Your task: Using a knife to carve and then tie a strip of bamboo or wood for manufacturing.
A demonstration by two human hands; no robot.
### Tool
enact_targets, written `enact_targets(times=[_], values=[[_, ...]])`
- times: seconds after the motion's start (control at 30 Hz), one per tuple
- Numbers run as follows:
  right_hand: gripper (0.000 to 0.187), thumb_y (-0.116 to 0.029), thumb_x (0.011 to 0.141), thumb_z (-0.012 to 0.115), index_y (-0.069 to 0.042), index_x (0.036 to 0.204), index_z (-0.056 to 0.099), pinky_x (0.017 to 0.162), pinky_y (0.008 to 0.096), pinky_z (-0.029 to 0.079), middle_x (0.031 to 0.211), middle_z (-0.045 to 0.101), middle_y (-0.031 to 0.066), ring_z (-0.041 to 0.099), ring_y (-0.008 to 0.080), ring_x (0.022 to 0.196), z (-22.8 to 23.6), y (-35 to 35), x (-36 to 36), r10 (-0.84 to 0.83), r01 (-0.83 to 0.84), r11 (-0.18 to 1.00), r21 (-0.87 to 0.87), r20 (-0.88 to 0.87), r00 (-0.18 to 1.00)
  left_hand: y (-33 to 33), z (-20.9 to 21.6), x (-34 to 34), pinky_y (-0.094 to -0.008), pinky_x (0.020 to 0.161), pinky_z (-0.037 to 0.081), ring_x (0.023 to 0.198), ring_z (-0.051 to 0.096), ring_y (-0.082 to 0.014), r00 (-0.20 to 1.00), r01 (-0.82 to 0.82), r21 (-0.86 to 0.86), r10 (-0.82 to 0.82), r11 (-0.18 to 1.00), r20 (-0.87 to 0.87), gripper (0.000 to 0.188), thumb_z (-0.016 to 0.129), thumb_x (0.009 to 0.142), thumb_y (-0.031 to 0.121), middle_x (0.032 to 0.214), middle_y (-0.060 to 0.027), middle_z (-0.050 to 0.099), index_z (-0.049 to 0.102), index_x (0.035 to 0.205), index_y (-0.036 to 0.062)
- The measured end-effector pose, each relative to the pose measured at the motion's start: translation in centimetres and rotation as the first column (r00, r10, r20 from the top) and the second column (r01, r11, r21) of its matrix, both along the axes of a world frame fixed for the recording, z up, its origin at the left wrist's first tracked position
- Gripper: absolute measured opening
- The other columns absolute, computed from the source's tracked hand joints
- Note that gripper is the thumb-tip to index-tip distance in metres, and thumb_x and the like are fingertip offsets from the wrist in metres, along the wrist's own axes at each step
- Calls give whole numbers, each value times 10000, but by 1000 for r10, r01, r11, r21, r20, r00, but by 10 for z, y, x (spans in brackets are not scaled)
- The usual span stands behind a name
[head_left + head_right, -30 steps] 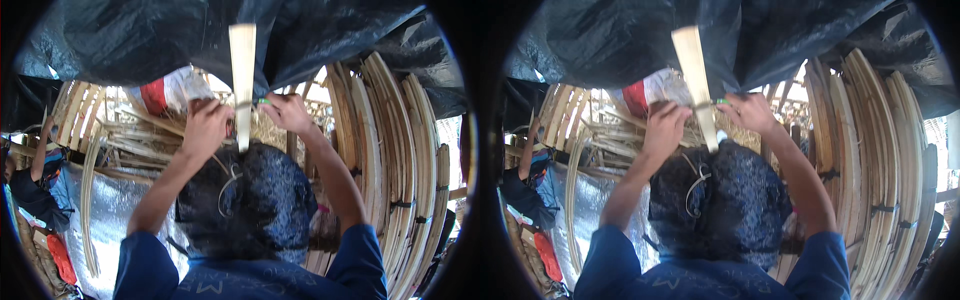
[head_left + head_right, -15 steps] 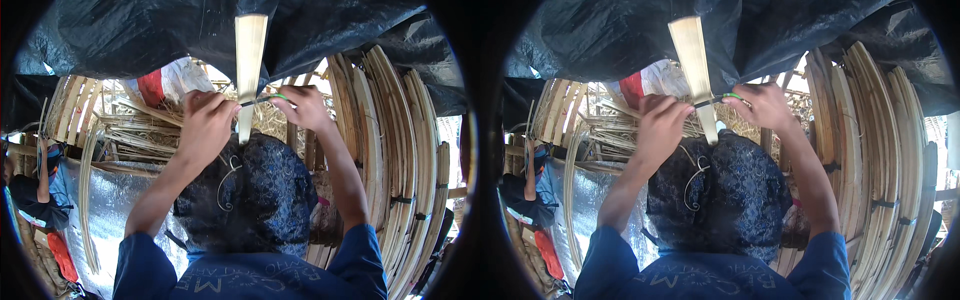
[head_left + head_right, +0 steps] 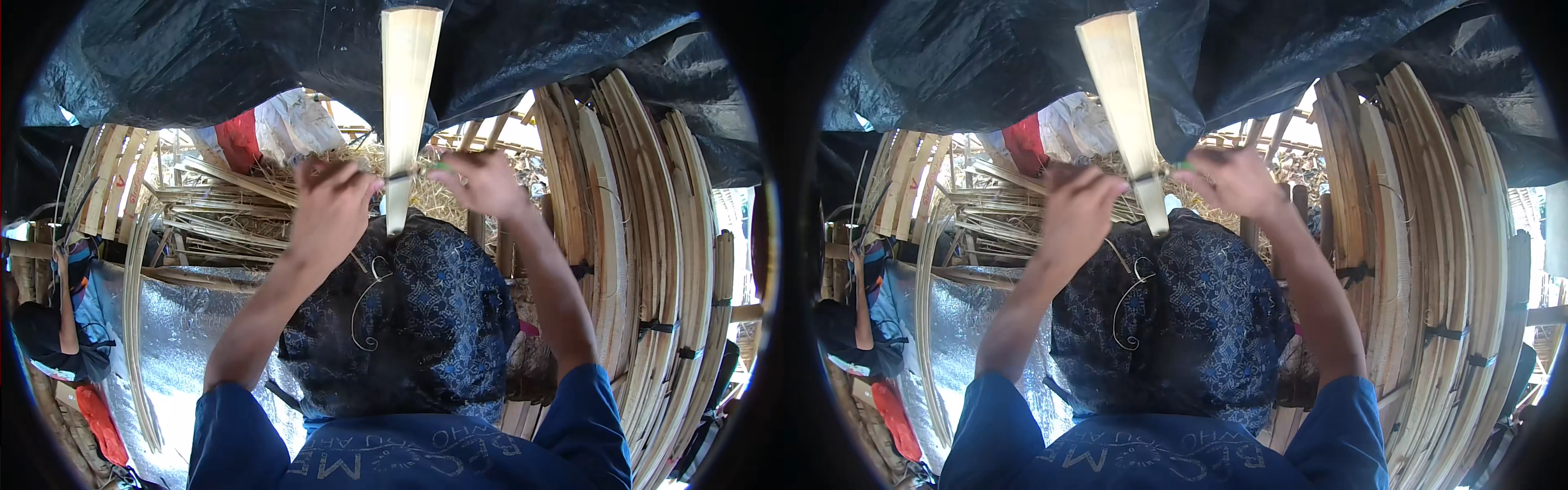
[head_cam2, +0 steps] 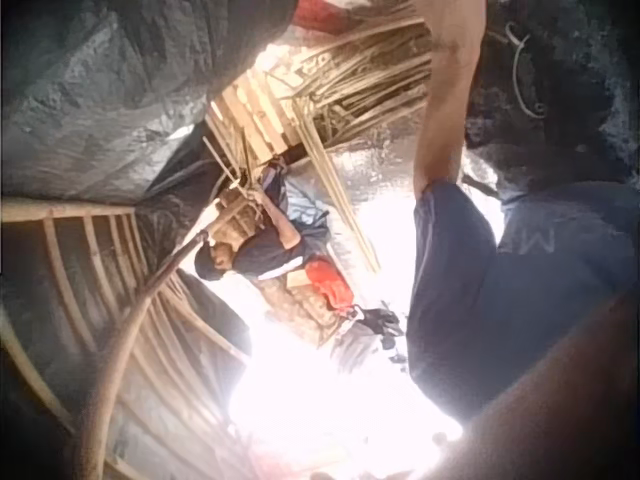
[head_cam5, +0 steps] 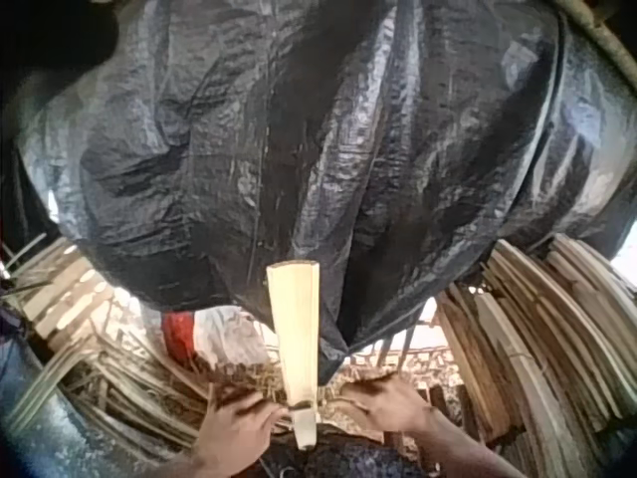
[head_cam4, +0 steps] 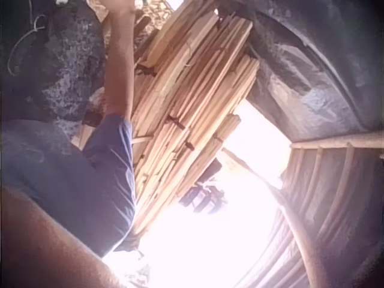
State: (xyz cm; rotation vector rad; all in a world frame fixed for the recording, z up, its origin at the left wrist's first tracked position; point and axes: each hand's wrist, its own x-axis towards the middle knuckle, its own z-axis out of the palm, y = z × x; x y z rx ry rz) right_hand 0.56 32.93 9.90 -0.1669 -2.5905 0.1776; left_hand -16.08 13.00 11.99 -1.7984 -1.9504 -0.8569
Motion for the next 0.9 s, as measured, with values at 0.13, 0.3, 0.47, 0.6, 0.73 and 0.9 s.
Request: enact_targets(times=[0.13, 0.3, 0.47, 0.6, 0.73, 0.9], values=[[311, -414, 896, 639, -121, 790, 644, 426, 330, 469, 569, 580, 25, 556, 208, 425, -27, -6, 4, 90, -92, 995, -46, -44, 995, 4, -29, -5, -431, 888, 395, 791, 582, -212, 1000, -4, -130, 2, 991, -13, 57, 709, 823, 164, 764, -6, 580, 667, 835, 127], [387, -420, 921, 608, -99, 704, 630, 352, 289, 360, 529, 545, -4, 483, 131, 374, 68, -15, 14, 77, -72, 997, 31, -224, 972, -11, 76, 11, -411, 911, 365, 759, 588, -169, 998, 53, 75, -56, 996, 30, 84, 725, 811, 154, 751, -1, 569, 651, 819, 113], [354, -400, 907, 639, -89, 740, 620, 370, 331, 390, 515, 552, 53, 538, 191, 390, 17, 11, 0, -45, 44, 998, 41, 35, 998, 13, 38, 2, -385, 810, 411, 738, 572, -216, 1000, 3, 55, -4, 999, 14, 45, 710, 823, 135, 740, -20, 590, 698, 843, 97], [334, -367, 930, 622, -72, 774, 640, 373, 314, 404, 553, 579, 44, 551, 160, 416, 24, 11, -5, 37, -38, 999, -2, -121, 992, 21, 31, -6, -377, 827, 396, 729, 576, -199, 998, -41, 53, 43, 998, -43, 50, 696, 833, 158, 727, -5, 613, 702, 834, 108], [251, -332, 929, 625, -104, 846, 689, 363, 307, 433, 548, 585, 28, 551, 141, 390, 65, 6, -1, 70, -53, 995, 79, -226, 972, 15, 72, 4, -367, 863, 369, 742, 579, -180, 996, -55, 158, 66, 986, -65, 10, 700, 808, 131, 697, -1, 615, 701, 816, 124], [287, -370, 905, 642, -99, 817, 678, 383, 345, 410, 457, 497, 48, 527, 222, 386, -17, 25, -22, 88, -82, 995, 61, -104, 991, 27, -17, -13, -442, 867, 290, 851, 557, -153, 996, -81, -61, 78, 995, -38, 39, 713, 774, 137, 746, 43, 626, 685, 746, 144]])
